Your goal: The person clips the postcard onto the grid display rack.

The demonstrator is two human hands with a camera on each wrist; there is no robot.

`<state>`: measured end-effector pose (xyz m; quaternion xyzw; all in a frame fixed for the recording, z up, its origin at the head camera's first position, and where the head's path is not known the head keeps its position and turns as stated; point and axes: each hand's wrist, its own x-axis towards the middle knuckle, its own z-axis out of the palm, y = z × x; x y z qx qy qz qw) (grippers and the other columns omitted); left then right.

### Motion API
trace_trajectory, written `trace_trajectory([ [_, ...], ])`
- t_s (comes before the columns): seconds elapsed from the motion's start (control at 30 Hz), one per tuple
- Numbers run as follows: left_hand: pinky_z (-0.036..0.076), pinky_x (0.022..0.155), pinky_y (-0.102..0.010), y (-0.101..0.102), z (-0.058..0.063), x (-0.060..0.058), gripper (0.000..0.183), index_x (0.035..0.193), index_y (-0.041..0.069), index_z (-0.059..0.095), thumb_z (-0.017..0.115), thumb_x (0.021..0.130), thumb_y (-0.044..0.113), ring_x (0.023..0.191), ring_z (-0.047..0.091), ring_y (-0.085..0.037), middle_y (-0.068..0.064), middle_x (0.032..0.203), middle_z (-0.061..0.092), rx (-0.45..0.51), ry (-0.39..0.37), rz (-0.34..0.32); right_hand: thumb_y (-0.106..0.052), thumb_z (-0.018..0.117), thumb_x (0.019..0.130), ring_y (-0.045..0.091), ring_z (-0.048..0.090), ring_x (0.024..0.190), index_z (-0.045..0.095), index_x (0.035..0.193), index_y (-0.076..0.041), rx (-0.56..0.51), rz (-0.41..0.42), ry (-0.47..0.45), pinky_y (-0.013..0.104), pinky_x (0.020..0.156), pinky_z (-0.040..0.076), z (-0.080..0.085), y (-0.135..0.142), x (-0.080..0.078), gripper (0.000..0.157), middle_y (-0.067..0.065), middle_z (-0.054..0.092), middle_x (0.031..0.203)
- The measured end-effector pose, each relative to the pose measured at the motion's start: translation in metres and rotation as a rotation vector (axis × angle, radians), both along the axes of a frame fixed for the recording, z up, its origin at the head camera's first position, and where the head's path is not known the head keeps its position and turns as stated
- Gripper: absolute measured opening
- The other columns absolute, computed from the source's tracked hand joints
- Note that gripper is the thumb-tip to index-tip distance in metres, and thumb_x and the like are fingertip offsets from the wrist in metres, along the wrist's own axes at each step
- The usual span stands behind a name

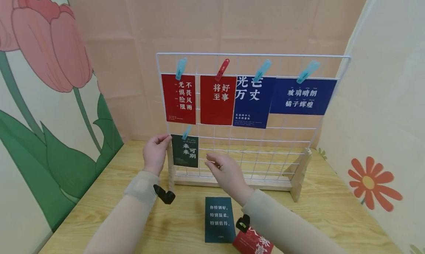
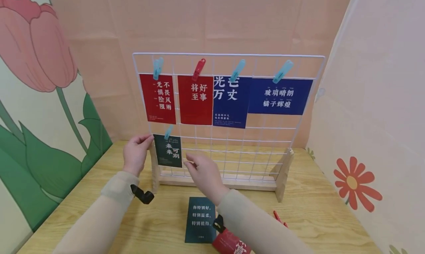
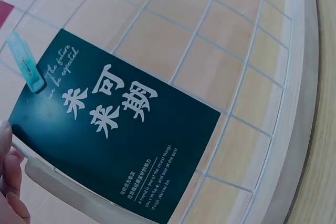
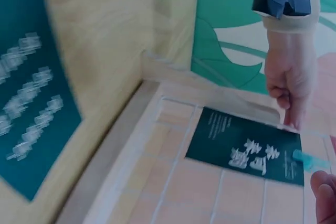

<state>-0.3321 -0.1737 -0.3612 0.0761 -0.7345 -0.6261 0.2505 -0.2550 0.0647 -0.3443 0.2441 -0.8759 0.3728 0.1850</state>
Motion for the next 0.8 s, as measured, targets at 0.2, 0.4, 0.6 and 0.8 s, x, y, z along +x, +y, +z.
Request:
trace_trajectory([
  [0.2,0.044,0.069,-0.031,-0.002,-0.009,0.005,0.029,0.105,0.014,0.072,0.072,0.086,0.036,0.083,0.053,-0.018,-0.002,0.102,0.063,0.016,-0.007,0.036,-0.017,0.068,0.091,0.011,0.066,0.092,0.068,0.119,-0.011,0.004,-0.115,-0.027,0.027,0.075,0.054,-0.02,0.043,0.012,0.028,0.001,0.07,0.111],
  [0.4,0.042,0.061,-0.031,0.002,-0.016,0.02,0.033,0.106,0.011,0.068,0.073,0.086,0.036,0.077,0.049,-0.019,-0.005,0.101,0.054,0.008,0.013,0.076,-0.018,0.067,0.092,0.017,0.066,0.095,0.066,0.121,-0.01,0.013,-0.224,-0.105,0.033,0.077,0.055,-0.04,0.083,0.014,0.03,0.004,0.069,0.11],
  [0.6,0.04,0.07,-0.034,0.014,-0.031,0.038,0.025,0.106,0.009,0.067,0.071,0.089,0.028,0.083,0.046,-0.021,-0.005,0.109,0.052,-0.018,-0.013,0.02,-0.015,0.067,0.092,0.02,0.066,0.092,0.067,0.119,-0.006,0.03,-0.295,-0.162,0.034,0.074,0.055,-0.06,0.114,0.017,0.029,0.007,0.07,0.106],
  [0.8,0.04,0.07,-0.034,0.039,-0.048,0.057,0.018,0.101,0.01,0.067,0.07,0.089,0.023,0.083,0.047,-0.021,-0.005,0.105,0.055,-0.063,-0.058,-0.064,-0.012,0.068,0.09,0.022,0.067,0.088,0.068,0.115,-0.004,0.041,-0.347,-0.157,0.034,0.07,0.055,-0.076,0.144,0.021,0.027,0.009,0.071,0.102],
])
